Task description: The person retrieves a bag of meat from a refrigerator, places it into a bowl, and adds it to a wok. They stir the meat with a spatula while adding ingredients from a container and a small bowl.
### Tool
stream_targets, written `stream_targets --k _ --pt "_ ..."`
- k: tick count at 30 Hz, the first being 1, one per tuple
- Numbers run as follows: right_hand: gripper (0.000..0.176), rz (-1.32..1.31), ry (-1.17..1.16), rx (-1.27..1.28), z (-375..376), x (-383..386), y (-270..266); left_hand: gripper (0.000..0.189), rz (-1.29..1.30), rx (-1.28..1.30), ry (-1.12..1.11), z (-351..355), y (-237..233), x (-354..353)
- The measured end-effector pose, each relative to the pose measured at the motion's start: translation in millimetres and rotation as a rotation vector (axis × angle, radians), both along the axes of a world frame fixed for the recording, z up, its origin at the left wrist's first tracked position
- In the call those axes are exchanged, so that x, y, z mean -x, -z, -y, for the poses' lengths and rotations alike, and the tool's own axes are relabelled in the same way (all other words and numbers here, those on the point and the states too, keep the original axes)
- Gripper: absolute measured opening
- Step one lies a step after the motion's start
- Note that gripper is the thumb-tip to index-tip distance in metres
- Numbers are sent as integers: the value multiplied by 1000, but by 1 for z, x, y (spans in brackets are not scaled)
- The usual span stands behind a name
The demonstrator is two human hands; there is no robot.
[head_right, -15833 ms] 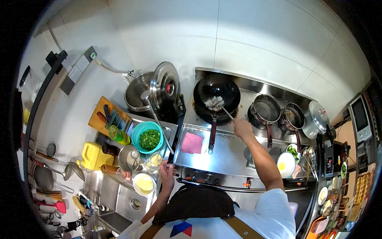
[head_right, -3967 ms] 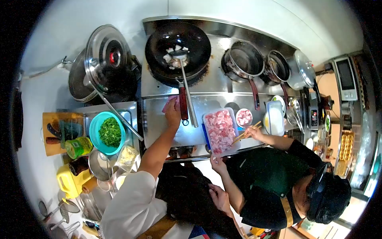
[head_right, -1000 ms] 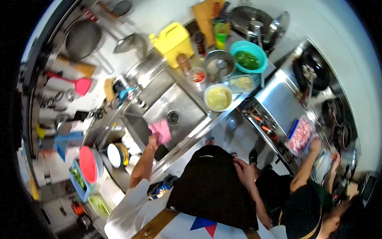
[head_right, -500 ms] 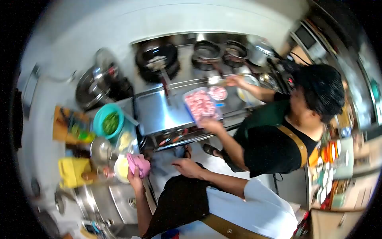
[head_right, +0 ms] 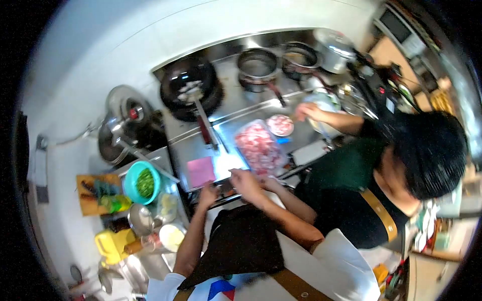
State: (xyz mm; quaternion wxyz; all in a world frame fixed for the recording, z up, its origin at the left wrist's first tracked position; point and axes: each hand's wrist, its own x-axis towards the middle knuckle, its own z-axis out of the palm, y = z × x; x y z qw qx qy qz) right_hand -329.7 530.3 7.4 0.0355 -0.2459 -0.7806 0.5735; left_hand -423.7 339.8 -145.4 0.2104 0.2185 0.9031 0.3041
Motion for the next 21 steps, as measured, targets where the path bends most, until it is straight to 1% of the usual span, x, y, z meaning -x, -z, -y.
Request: stream_targets --k 1,2,3,4,5,6,7,8,9,10,11,12,13,14,15,16,17,18,19,20,21 --pt "25 -105 67 -214 -7 19 21 44 180 25 -120 -2 -24 -8" --pt "26 -104 110 -237 -15 37 6 36 6 -149 -109 14 -12 -19" --pt "26 -68 91 -280 -28 60 20 28 94 -44 -96 19 -44 -24" --pt "29 -163 108 -383 -33 82 30 27 133 -208 -146 32 -36 -29" --pt "34 -161 89 -480 -37 103 30 26 195 -211 -190 36 -63 -33" --pt "34 -172 74 -479 -39 127 32 27 258 -218 -234 40 -92 -36" --pt "39 12 37 -455 -40 151 37 27 249 -226 -251 49 -93 -33" --pt "44 195 -2 -435 -38 170 43 26 377 -175 -269 61 -90 -31" --pt "44 180 -22 -448 -37 185 50 25 505 -130 -284 71 -88 -30" --pt "47 169 -50 -346 -38 197 59 25 495 -148 -303 78 -87 -31" --pt "51 163 -78 -244 -41 208 66 24 506 -292 -362 85 -86 -33" --pt "51 154 -95 -255 -47 216 69 25 515 -436 -416 93 -85 -35" --pt "43 124 -127 -469 -58 220 73 25 508 -450 -427 101 -84 -38" --pt "35 94 -156 -683 -71 221 72 28 469 -418 -375 110 -82 -42" --pt "33 105 -216 -674 -88 215 55 33 430 -386 -325 118 -80 -47" --pt "31 114 -275 -666 -101 206 22 41 389 -354 -274 126 -77 -52" --pt "40 191 -361 -749 -102 197 -31 47 585 -466 -304 133 -65 -58" --pt "38 248 -432 -811 -107 190 -57 47 581 -478 -311 136 -63 -62" --pt "36 288 -485 -853 -115 184 -72 48 662 -477 -248 137 -61 -67" --pt "35 321 -503 -885 -119 179 -75 48 740 -473 -181 138 -62 -70" --pt "33 340 -519 -905 -117 177 -74 47 744 -474 -79 139 -66 -71"
